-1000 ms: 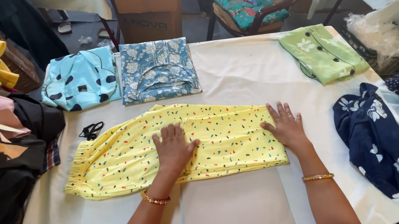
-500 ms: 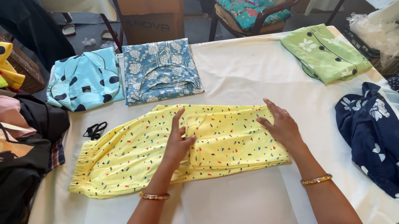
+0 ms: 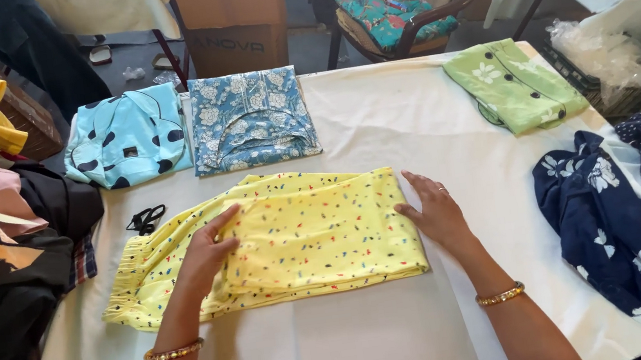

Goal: The person folds a yellow patterned garment and a dark blue floral garment on a white table. They smooth the fabric, fold the items into neat rectangles, and place them alongside other folded clothes.

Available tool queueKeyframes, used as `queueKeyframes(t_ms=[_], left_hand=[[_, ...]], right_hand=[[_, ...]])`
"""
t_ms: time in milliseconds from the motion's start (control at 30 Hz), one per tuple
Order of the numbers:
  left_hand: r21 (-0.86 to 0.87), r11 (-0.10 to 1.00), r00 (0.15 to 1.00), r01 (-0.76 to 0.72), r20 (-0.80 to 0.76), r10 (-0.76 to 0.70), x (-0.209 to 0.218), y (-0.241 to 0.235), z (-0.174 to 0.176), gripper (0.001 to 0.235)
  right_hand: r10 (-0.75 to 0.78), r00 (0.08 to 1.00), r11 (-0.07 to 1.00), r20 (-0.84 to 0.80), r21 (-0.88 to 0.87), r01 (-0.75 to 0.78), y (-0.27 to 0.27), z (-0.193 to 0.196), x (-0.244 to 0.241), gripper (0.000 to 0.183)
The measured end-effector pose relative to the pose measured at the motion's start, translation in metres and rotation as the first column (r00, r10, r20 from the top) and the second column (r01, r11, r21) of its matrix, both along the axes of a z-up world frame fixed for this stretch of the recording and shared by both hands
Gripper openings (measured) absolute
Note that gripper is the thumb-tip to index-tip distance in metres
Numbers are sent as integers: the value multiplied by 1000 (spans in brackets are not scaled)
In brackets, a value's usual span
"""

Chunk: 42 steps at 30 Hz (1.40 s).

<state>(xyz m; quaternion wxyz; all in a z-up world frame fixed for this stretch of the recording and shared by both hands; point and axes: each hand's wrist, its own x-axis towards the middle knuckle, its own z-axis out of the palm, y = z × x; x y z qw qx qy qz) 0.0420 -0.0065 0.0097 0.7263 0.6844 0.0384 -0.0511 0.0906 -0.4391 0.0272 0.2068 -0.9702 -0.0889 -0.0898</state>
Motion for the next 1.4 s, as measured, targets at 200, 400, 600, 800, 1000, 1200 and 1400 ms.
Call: queueKeyframes(t_ms=[200,400,600,800,1000,1200,1400], left_hand=[[235,970,998,-66,-1,69,-8,4,-7,63],[305,952,998,-41,56,25,-5,4,-17,68],[265,964,998,-36,67,19,-3,4,-26,68],[292,954,995,-70,92,45,3,-19,-16,71],[350,937,986,-3,157,-55,5,-51,-21,75],[552,834,1000,-8,6,5,1,-28,-4,67],[845,367,920,-390,340,196,-9,30,-6,60]], right_hand=[[-131,955,986,-265,64,153,35,39,-20,84],[-51,963,972,-266,208,109,41,20,-22,86],[-23,942,859,-336,476,191,51,26,-25,79],[84,994,839,-72,543,-31,18,18,-7,60],[-28,998,901,-52,430,48,-54,44,0,61],[-174,984,984,-45,-50,172,-66,7,17,66],[291,955,933,-62,-200,-298,4,-26,0,74]])
